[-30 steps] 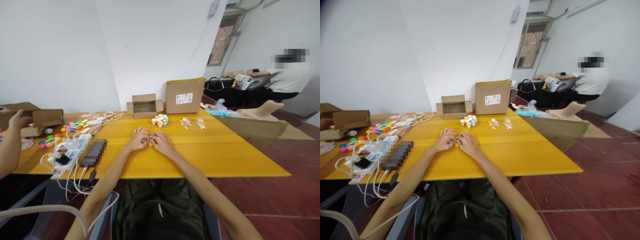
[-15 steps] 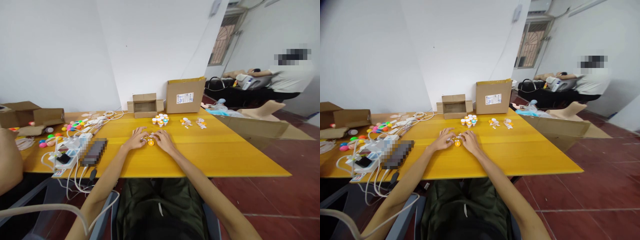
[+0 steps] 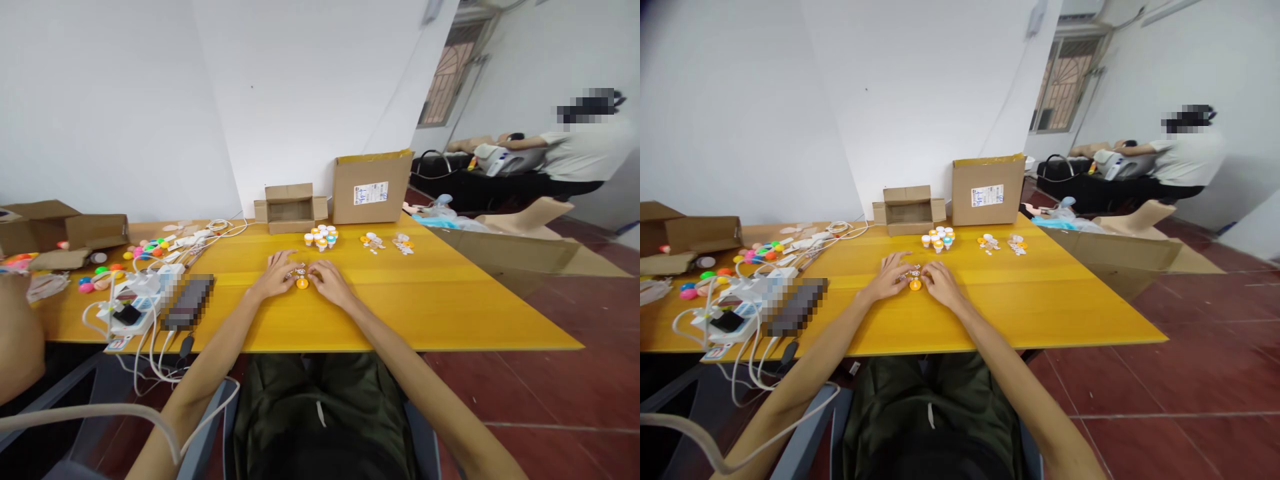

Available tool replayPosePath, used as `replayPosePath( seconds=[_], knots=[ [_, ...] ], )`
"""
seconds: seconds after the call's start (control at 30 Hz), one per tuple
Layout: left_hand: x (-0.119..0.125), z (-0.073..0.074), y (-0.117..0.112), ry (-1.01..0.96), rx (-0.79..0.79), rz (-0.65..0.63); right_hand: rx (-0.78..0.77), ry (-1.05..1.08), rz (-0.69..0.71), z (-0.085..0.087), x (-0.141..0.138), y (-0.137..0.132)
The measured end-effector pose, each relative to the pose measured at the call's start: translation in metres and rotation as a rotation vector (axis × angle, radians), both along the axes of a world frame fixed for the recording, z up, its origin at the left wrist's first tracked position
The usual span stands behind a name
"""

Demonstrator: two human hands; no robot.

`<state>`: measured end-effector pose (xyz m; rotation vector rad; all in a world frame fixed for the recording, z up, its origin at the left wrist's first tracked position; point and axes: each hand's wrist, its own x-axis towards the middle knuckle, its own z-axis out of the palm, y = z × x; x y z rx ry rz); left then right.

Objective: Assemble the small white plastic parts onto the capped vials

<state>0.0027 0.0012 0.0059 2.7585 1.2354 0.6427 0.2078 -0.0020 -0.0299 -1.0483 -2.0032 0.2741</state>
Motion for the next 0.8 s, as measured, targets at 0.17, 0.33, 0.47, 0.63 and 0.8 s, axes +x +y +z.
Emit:
replayPosePath(
  seconds=[0.17, 0.33, 0.47, 0.63, 0.8],
  knots=[
    [0.005, 0.001, -0.002, 0.008, 0.009, -0.029, 0.005, -0.022, 0.043, 0.000, 0.004, -0.007],
    [0.006, -0.001, 0.000, 0.015, -0.001, -0.048, 0.012, -0.069, 0.092, 0.004, 0.003, -0.011],
    [0.006, -0.002, 0.001, 0.015, 0.004, -0.050, 0.024, -0.090, 0.098, 0.007, 0.003, -0.013],
    [0.007, -0.003, 0.002, 0.011, 0.012, -0.024, 0.034, -0.119, 0.091, 0.007, 0.003, -0.011],
    [0.005, -0.005, 0.001, -0.012, 0.026, -0.014, 0.059, -0.146, 0.026, 0.005, 0.004, -0.006]
  ],
)
